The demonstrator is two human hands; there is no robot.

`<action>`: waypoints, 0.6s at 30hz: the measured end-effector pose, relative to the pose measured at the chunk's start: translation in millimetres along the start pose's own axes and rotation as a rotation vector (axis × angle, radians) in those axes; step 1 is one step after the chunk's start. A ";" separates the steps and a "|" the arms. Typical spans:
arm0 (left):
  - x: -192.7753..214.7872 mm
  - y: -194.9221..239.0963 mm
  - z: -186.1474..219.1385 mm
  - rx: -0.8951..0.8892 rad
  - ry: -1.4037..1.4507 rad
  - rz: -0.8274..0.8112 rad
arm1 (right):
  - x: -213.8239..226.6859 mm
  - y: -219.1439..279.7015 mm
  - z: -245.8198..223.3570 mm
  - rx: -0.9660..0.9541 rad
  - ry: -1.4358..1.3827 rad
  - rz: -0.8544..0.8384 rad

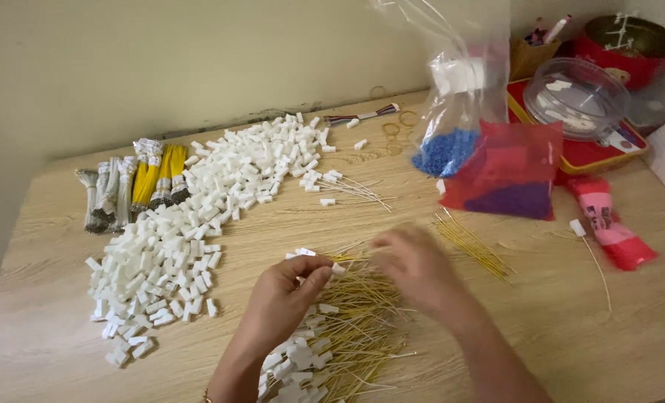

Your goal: The person repeatedly picks up small white cylindrical pieces and yellow sticks from a wooden table and inserts the sticks into the cylinders. The assembled items are placed back on the table in a growing pile. The workspace includes additional craft materials in plastic bags.

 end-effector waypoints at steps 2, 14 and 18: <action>9.3 -1.0 20.1 -0.096 -0.191 0.069 | 5.8 -14.3 48.7 0.045 0.147 0.060; -15.1 -126.5 -12.0 -0.428 -0.595 0.220 | 9.8 -40.3 131.3 0.012 0.705 0.136; -29.9 -143.2 -8.6 -0.422 -0.726 0.194 | 12.1 -46.6 127.2 -0.047 0.801 0.005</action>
Point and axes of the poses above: each hand's wrist, its own y-axis away from the middle knuckle, its own x-axis out of the back of the hand, z = x × y, the point moved 2 cm from there along -y, towards the middle knuckle, and after that the axes turned 14 degrees about z, right-handed, at the moved point
